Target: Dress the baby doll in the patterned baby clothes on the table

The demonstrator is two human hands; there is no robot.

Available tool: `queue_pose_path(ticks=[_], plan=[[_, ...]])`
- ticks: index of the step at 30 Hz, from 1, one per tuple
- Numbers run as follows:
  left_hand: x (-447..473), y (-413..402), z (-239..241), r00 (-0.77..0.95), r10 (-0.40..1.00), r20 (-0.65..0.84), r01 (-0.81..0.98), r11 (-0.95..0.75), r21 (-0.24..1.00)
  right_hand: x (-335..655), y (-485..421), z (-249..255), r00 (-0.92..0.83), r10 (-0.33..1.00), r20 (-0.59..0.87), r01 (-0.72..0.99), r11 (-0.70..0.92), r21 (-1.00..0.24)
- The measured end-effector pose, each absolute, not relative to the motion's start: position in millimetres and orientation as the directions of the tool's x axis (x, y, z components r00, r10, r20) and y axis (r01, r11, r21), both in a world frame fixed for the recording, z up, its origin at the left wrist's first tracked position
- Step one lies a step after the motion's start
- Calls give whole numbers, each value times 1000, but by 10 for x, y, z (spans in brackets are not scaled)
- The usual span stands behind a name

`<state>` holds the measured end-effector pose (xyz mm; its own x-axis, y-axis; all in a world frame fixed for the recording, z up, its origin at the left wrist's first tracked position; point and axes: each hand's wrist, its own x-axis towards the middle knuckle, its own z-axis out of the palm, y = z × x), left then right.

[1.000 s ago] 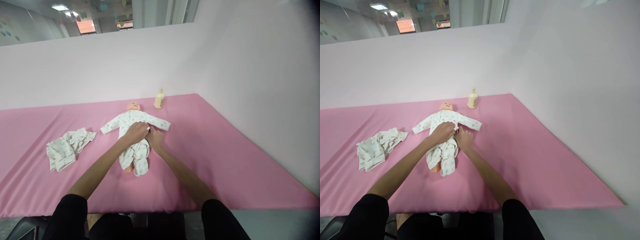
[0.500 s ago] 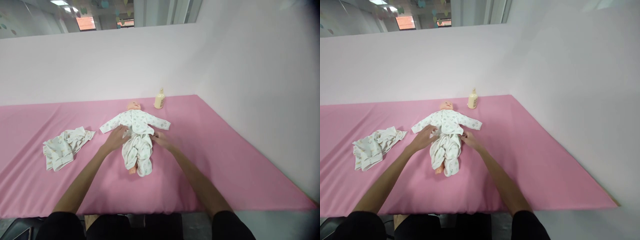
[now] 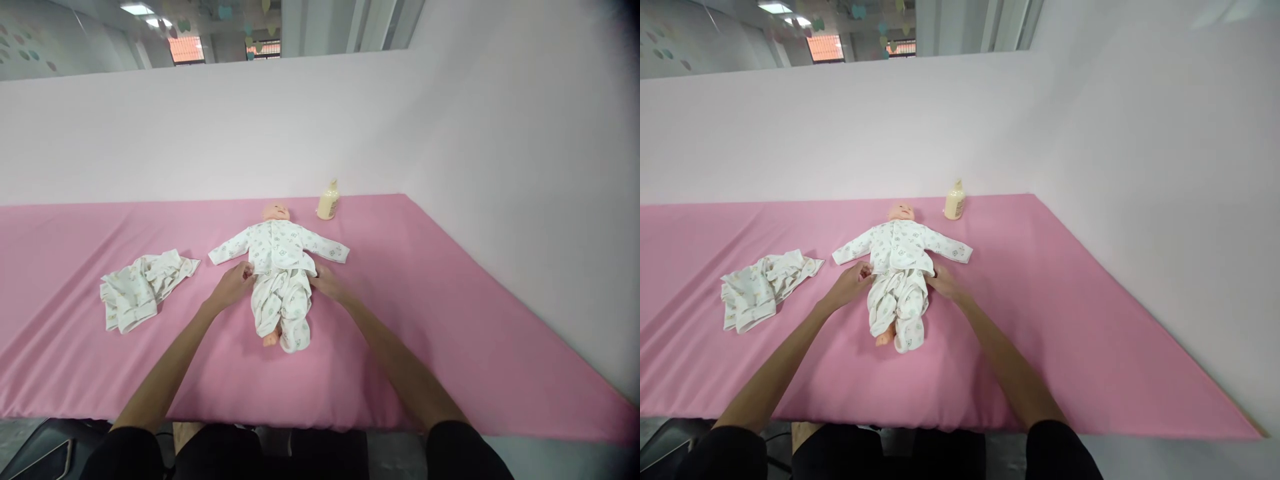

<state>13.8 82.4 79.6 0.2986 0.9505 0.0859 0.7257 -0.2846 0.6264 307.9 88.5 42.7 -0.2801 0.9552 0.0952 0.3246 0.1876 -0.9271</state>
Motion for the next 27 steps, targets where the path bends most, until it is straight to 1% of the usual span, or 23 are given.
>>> queue_pose_path(ticks=[3, 6, 8, 10, 12, 16, 18, 21, 23, 27], plan=[[164, 825, 762, 283, 948, 148, 720, -312, 620, 3044, 816, 463, -263, 962, 72, 354, 166, -920], [160, 796, 785, 250, 950, 187, 680, -310, 664, 3065, 776, 449, -267, 962, 62, 366, 160, -917], [119, 791, 827, 245, 945, 217, 659, -326, 677, 3126, 775, 434, -307, 950, 63, 372, 181, -910], [51, 817, 861, 257, 936, 240, 666, -351, 658, 3212, 801, 434, -361, 931, 56, 397, 208, -894], [-23, 869, 864, 263, 937, 230, 698, -349, 625, 3302, 857, 446, -401, 916, 31, 441, 222, -870], [-91, 982, 764, 269, 955, 121, 755, -288, 590, 3421, 1044, 448, -455, 890, 3, 468, 242, -850], [-70, 1031, 698, 293, 951, 94, 771, -293, 565, 3433, 1160, 425, -417, 909, 25, 527, 264, -808], [-5, 1117, 641, 306, 948, 86, 814, -307, 492, 3395, 1340, 390, -309, 944, 118, 645, 299, -703], [31, 1183, 647, 280, 955, 102, 838, -295, 459, 3346, 1446, 387, -269, 947, 175, 671, 315, -671], [29, 1227, 739, 254, 961, 109, 846, -275, 456, 3254, 1566, 414, -245, 943, 227, 687, 333, -645]])
